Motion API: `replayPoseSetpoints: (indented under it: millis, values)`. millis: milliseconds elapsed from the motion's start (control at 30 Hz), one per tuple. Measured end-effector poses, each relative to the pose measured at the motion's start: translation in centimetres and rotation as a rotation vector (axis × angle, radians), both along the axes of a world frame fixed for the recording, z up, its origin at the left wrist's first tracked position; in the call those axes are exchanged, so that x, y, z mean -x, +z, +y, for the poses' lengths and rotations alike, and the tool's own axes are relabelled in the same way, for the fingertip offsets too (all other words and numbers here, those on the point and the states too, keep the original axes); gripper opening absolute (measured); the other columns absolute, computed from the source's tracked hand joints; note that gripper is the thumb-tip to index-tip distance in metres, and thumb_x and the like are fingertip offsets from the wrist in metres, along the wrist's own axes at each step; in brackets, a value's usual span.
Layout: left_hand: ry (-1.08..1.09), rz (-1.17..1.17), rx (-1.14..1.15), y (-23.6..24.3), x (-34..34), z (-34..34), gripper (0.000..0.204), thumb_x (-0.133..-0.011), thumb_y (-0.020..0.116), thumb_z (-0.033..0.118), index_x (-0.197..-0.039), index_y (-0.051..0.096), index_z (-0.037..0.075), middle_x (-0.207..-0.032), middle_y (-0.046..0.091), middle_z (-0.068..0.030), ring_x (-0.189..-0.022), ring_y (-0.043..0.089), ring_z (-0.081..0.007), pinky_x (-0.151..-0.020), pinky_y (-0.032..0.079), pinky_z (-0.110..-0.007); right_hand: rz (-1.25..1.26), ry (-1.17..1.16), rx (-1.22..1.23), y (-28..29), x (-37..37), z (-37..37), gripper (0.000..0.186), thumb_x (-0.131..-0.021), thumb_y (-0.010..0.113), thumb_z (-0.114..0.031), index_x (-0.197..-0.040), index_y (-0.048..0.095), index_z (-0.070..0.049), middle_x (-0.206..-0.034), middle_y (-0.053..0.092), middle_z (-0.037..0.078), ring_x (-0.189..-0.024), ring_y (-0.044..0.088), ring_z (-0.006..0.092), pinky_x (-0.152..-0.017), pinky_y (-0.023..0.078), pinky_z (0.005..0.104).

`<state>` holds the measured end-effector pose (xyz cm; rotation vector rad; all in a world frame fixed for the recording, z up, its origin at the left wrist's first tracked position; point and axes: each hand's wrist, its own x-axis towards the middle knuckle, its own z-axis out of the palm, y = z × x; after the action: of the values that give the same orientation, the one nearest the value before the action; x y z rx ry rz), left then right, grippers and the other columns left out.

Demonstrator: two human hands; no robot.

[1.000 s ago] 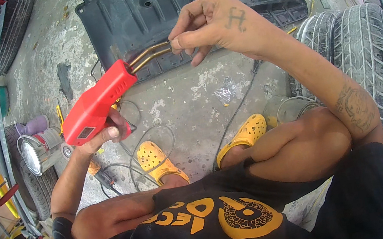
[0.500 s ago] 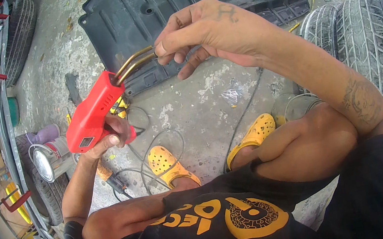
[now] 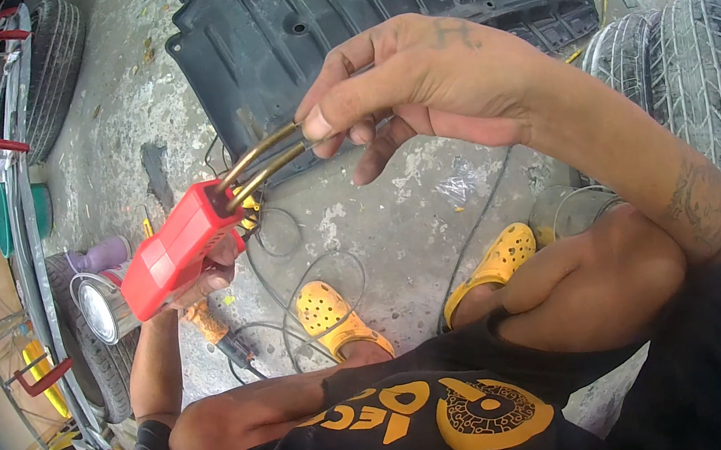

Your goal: Using a hot stapler tool to repair a crack in a black plastic automotive panel.

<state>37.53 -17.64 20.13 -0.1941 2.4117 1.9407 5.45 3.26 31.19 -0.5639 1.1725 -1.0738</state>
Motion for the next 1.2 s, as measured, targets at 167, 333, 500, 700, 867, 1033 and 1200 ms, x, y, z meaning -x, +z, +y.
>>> replayPoseSetpoints:
  millis: [167,333,500,700,867,1033,1200]
  values:
    - [0.055,-0.141,-0.001,-0.1,-0.8,-0.8,0.035,-0.084,0.085,0.032,-0.101,0.071,0.004,-0.088,0.073,-0.0059,-0.077,0.072,-0.0198,-0.07,0.057,-0.035,-0.01,-0.001,0.062,0.5,-0.3,-0.2,0.026,-0.088,0.075,-0.016,-0.106,0.069,0.003,-0.095,0.071,0.01,-0.09,0.069,0.0164,-0.073,0.06,0.0351]
    - [-0.032,0.095,-0.114,0.9,1.0,0.0,0.033,-0.086,0.084,0.03,-0.099,0.07,0.004,-0.09,0.07,-0.0061,-0.08,0.068,-0.02,-0.073,0.054,-0.034,0.038,-0.007,0.136,0.4,-0.6,-0.4,0.029,-0.089,0.075,-0.014,-0.11,0.066,0.003,-0.095,0.071,0.01,-0.09,0.069,0.0161,-0.074,0.061,0.0352]
    - [-0.026,0.137,-0.369,0.8,1.3,0.7,0.027,-0.085,0.084,0.02,-0.094,0.067,0.001,-0.082,0.066,-0.008,-0.073,0.065,-0.0182,-0.066,0.053,-0.032,0.035,-0.075,0.19,0.1,-0.3,-0.7,0.032,-0.089,0.073,-0.013,-0.114,0.067,0.006,-0.096,0.072,0.011,-0.088,0.071,0.0176,-0.08,0.06,0.0333]
    - [0.001,0.187,-0.475,0.9,1.5,1.4,0.029,-0.086,0.083,0.022,-0.09,0.065,0.0,-0.075,0.064,-0.0093,-0.064,0.063,-0.0191,-0.06,0.051,-0.033,0.246,-0.095,0.28,0.9,-1.0,-0.8,0.018,-0.093,0.067,-0.004,-0.108,0.068,0.007,-0.093,0.071,0.012,-0.087,0.072,0.0176,-0.082,0.062,0.0359]
    - [-0.054,0.255,-0.484,1.3,1.9,1.5,0.03,-0.089,0.08,0.025,-0.089,0.063,0.0,-0.068,0.061,-0.0074,-0.063,0.063,-0.0198,-0.059,0.051,-0.034,0.258,-0.097,0.403,1.0,-1.2,-0.9,0.022,-0.092,0.072,-0.006,-0.11,0.071,0.006,-0.094,0.074,0.012,-0.086,0.072,0.0169,-0.081,0.057,0.0267]
    - [-0.082,0.297,-0.595,1.1,2.1,1.9,0.029,-0.091,0.078,0.025,-0.093,0.062,0.0,-0.067,0.06,-0.0067,-0.061,0.062,-0.0198,-0.061,0.05,-0.036,0.316,-0.119,0.491,0.8,-1.3,-0.9,0.017,-0.089,0.072,0.001,-0.106,0.071,0.003,-0.096,0.073,0.011,-0.087,0.07,0.0146,-0.082,0.057,0.0255]
    - [-0.169,0.367,-0.64,1.5,1.9,2.2,0.029,-0.092,0.077,0.024,-0.098,0.062,0.001,-0.07,0.061,-0.0072,-0.06,0.06,-0.0205,-0.063,0.048,-0.038,0.349,-0.11,0.811,0.8,-1.8,-1.2,0.019,-0.081,0.069,0.013,-0.095,0.069,0.001,-0.105,0.066,0.014,-0.096,0.066,0.0169,-0.083,0.055,0.0301]
